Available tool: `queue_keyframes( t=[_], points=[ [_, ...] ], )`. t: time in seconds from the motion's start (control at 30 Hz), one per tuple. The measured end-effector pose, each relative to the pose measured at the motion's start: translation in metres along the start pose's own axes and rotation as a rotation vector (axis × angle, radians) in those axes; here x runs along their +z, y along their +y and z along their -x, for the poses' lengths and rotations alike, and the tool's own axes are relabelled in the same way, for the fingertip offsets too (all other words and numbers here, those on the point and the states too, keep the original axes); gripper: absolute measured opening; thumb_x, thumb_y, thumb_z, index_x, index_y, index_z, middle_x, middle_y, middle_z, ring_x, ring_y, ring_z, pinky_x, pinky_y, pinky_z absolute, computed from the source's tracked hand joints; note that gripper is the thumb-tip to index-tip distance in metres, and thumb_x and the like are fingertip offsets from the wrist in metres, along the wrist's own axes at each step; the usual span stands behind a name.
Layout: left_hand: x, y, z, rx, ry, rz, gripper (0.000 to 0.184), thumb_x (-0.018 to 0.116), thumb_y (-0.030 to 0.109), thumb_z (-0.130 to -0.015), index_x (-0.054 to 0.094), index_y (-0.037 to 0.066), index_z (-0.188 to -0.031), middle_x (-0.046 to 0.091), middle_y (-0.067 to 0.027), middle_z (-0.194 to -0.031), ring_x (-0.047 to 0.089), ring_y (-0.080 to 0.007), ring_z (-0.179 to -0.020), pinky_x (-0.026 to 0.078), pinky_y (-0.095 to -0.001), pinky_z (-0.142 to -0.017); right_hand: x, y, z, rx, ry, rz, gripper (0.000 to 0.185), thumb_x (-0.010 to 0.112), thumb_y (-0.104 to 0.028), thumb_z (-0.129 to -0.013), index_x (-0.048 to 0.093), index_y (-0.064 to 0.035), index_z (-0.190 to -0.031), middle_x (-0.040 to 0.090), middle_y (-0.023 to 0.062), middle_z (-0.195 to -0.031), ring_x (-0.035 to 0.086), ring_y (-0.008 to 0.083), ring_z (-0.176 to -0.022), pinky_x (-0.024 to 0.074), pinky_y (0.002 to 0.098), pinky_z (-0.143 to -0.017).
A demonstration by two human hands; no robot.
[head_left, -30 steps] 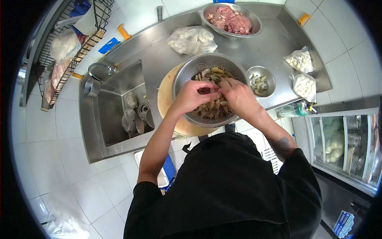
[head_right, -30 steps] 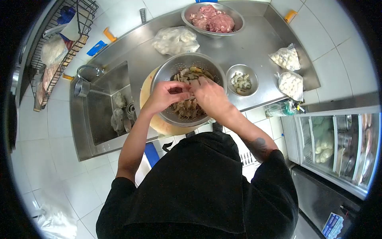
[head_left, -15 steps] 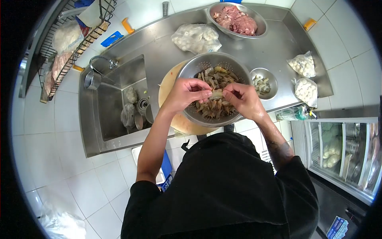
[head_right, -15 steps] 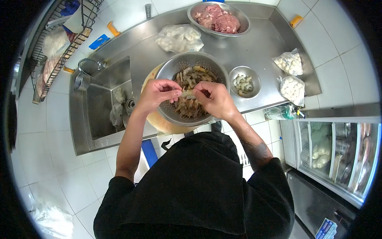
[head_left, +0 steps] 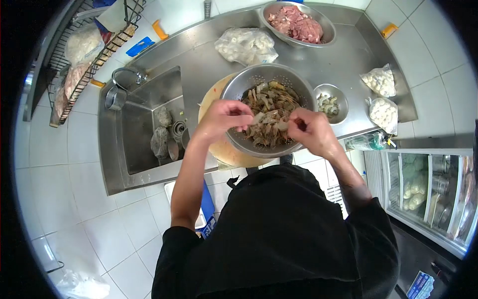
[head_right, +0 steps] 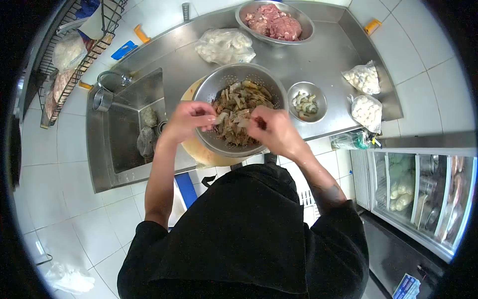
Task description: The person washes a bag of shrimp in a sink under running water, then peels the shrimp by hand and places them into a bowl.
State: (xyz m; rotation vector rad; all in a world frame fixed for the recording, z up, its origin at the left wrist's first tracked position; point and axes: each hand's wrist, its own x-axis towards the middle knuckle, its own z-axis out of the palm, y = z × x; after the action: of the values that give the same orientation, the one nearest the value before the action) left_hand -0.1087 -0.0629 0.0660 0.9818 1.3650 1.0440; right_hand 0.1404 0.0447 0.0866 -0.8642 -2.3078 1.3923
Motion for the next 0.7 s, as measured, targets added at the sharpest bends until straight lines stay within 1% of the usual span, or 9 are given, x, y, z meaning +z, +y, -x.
queue_keyframes(
  t=[0.07, 0.17, 0.2, 0.3, 0.33, 0.37, 0.47, 0.57, 0.7],
  points=[
    [-0.012, -0.008, 0.004, 0.020, 0.033, 0.070, 0.014, 0.073, 0.004, -0.086, 0.069, -0.001, -0.098, 0.068, -0.0047, -0.080, 0.064, -0.0113, -0.069, 0.051, -0.0246, -0.062, -0.009, 0.009, -0.003, -0.013, -0.028, 0.044, 0.014, 0.067, -0.011, -0.086, 0.065, 0.0022, -0.091, 0.064, 0.0159, -0.074, 0.063, 0.0200, -0.063, 0.0496, 0.0347, -0.061],
    [0.002, 0.007, 0.004, -0.028, -0.013, 0.044, 0.011, 0.073, 0.004, -0.086, 0.066, 0.002, -0.094, 0.066, -0.0030, -0.081, 0.063, -0.0112, -0.071, 0.051, -0.0248, -0.063, 0.016, 0.042, -0.018, -0.282, 0.129, 0.159, 0.017, 0.067, -0.015, -0.090, 0.066, 0.0016, -0.096, 0.064, 0.0115, -0.076, 0.062, 0.0184, -0.065, 0.0497, 0.0339, -0.061],
    [0.008, 0.007, 0.000, 0.003, -0.042, 0.077, 0.011, 0.073, 0.006, -0.087, 0.065, 0.002, -0.094, 0.065, -0.0026, -0.081, 0.063, -0.0107, -0.071, 0.052, -0.0248, -0.063, 0.028, 0.027, -0.020, -0.076, 0.060, -0.294, 0.018, 0.066, -0.016, -0.094, 0.067, 0.0014, -0.099, 0.063, 0.0061, -0.076, 0.060, 0.0141, -0.064, 0.0486, 0.0309, -0.058],
    [0.026, -0.007, -0.004, 0.098, -0.066, 0.123, 0.013, 0.073, 0.008, -0.088, 0.061, 0.004, -0.092, 0.062, -0.0017, -0.082, 0.064, -0.0101, -0.072, 0.052, -0.0254, -0.064, 0.027, 0.014, -0.024, 0.138, -0.187, -0.551, 0.018, 0.064, -0.015, -0.096, 0.067, 0.0015, -0.100, 0.062, 0.0025, -0.074, 0.057, 0.0102, -0.064, 0.0469, 0.0267, -0.056],
    [0.029, -0.013, -0.004, 0.141, -0.043, 0.091, 0.014, 0.073, 0.008, -0.088, 0.060, 0.005, -0.093, 0.062, -0.0017, -0.081, 0.064, -0.0105, -0.072, 0.052, -0.0259, -0.064, 0.026, 0.011, -0.025, 0.145, -0.181, -0.579, 0.015, 0.064, -0.012, -0.094, 0.068, 0.0018, -0.097, 0.062, 0.0034, -0.073, 0.055, 0.0076, -0.063, 0.0454, 0.0234, -0.055],
    [0.032, -0.017, -0.003, 0.186, -0.020, 0.059, 0.015, 0.073, 0.008, -0.088, 0.059, 0.005, -0.093, 0.061, -0.0016, -0.081, 0.064, -0.0109, -0.072, 0.052, -0.0264, -0.064, 0.024, 0.012, -0.026, 0.164, -0.177, -0.612, 0.015, 0.064, -0.012, -0.094, 0.068, 0.0021, -0.097, 0.061, 0.0032, -0.073, 0.056, 0.0078, -0.063, 0.0454, 0.0235, -0.055],
    [0.047, 0.009, 0.013, 0.479, 0.092, -0.615, 0.019, 0.072, 0.008, -0.087, 0.057, 0.005, -0.097, 0.062, -0.0056, -0.081, 0.065, -0.0194, -0.071, 0.053, -0.0325, -0.065, 0.020, 0.014, -0.028, 0.204, -0.176, -0.703, 0.014, 0.064, -0.011, -0.094, 0.068, 0.0029, -0.095, 0.061, 0.0030, -0.073, 0.056, 0.0083, -0.063, 0.0453, 0.0239, -0.054],
    [0.058, 0.016, 0.012, 0.682, 0.138, -0.739, 0.019, 0.072, 0.008, -0.085, 0.056, 0.005, -0.095, 0.063, -0.0097, -0.083, 0.064, -0.0295, -0.072, 0.053, -0.0392, -0.067, 0.014, 0.010, -0.028, 0.189, -0.189, -0.716, 0.014, 0.064, -0.010, -0.094, 0.068, 0.0035, -0.094, 0.061, 0.0032, -0.073, 0.056, 0.0085, -0.063, 0.0449, 0.0238, -0.054],
    [0.057, 0.022, 0.012, 0.577, 0.060, -0.678, 0.016, 0.071, 0.007, -0.085, 0.056, 0.004, -0.091, 0.064, -0.0116, -0.084, 0.063, -0.0332, -0.072, 0.051, -0.0430, -0.067, 0.012, 0.005, -0.027, 0.163, -0.159, -0.618, 0.014, 0.064, -0.008, -0.095, 0.068, 0.0043, -0.095, 0.062, 0.0037, -0.073, 0.055, 0.0085, -0.061, 0.0444, 0.0238, -0.053]
  ],
)
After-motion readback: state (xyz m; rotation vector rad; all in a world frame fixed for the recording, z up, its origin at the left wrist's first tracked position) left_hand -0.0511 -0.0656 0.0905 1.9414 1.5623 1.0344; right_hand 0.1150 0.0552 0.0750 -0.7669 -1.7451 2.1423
